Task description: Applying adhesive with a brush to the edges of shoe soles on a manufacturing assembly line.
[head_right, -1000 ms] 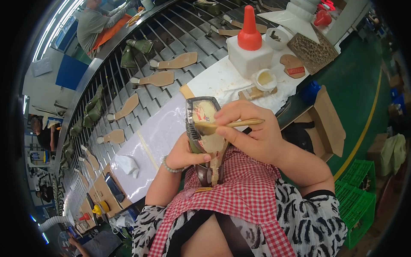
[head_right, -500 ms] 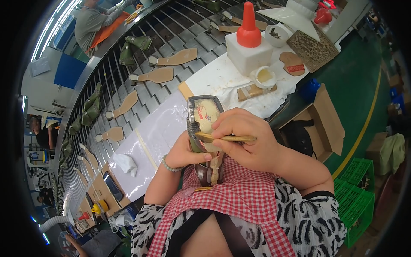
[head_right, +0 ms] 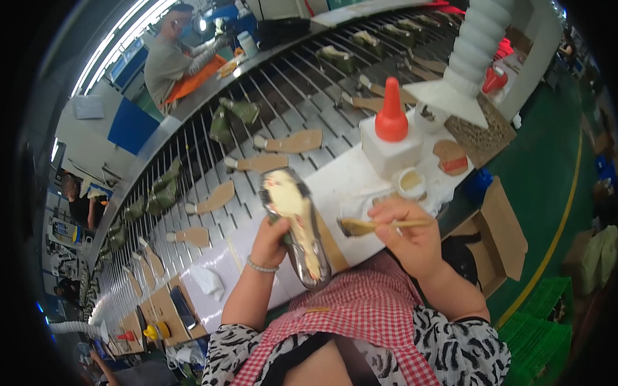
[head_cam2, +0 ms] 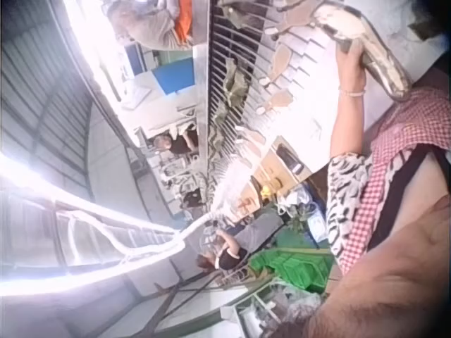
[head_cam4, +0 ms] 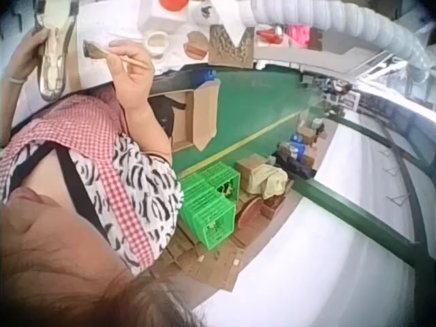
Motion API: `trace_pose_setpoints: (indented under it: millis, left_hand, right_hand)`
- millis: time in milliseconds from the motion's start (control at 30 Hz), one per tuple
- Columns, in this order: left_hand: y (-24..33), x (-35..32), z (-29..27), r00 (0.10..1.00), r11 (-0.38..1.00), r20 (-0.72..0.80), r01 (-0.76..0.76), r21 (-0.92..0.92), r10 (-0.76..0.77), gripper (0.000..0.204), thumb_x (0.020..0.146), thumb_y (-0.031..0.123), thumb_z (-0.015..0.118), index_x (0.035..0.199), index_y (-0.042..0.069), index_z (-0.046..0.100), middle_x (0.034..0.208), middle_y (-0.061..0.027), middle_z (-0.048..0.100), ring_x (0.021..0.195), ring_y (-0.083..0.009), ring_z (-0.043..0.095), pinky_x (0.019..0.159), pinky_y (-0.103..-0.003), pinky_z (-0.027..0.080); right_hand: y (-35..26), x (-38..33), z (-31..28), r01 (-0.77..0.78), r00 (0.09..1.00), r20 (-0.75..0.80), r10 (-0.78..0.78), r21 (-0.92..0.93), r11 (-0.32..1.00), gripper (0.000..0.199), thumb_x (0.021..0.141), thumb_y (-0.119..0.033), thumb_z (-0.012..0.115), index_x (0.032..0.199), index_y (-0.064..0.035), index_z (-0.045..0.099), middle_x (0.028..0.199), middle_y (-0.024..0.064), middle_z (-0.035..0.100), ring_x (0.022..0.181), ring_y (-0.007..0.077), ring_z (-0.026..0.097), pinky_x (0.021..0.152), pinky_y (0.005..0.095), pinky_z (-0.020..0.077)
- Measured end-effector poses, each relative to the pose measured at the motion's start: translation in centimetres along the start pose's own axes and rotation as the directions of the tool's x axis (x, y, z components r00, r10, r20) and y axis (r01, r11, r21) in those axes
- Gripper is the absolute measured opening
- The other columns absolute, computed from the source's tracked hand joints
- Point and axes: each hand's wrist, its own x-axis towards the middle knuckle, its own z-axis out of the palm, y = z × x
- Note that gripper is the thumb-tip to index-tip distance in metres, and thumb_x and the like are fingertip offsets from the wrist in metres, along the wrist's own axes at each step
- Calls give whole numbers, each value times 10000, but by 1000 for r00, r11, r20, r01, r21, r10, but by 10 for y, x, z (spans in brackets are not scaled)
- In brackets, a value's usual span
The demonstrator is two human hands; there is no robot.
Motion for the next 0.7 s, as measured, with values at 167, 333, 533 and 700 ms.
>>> trace_pose_setpoints:
  millis: [167, 333, 533, 700]
  left_hand:
    - [64, 98, -29, 938, 949, -166, -314, -41, 303, 455, 894, 277, 643, 1264, 50, 508, 1191, -58, 601, 1114, -206, 565, 968, -393, 455]
    - [118, 232, -34, 850, 862, -140, -498, 97, 507, 412, 873, 65, 656, 1257, 102, 512, 1211, -43, 590, 1116, -194, 560, 925, -376, 459]
    - [133, 383, -56, 886, 903, -211, -367, 226, 413, 591, 744, 3, 769, 1253, 107, 488, 1164, -40, 605, 1056, -194, 590, 885, -324, 465]
    - [136, 458, -123, 854, 860, -181, -434, 267, 487, 589, 724, -95, 715, 1246, 45, 480, 1148, -80, 609, 1032, -226, 609, 902, -349, 485]
  right_hand:
    - [16, 3, -16, -161, 986, 40, 160, 18, 987, 95, 832, 14, 640, 923, 0, 615, 1016, 142, 629, 973, 197, 583, 904, 322, 433]
    - [23, 18, -49, -185, 981, -41, 188, 54, 981, 115, 816, 14, 651, 926, 3, 621, 1006, 150, 633, 962, 204, 594, 888, 324, 447]
    - [20, 35, -84, -250, 939, -231, 254, 44, 967, 119, 808, -34, 676, 908, -4, 619, 961, 167, 623, 927, 210, 592, 856, 318, 457]
    - [30, 58, -88, -299, 901, -309, 304, 63, 952, 159, 799, -100, 717, 881, -16, 610, 952, 171, 620, 923, 209, 584, 838, 314, 463]
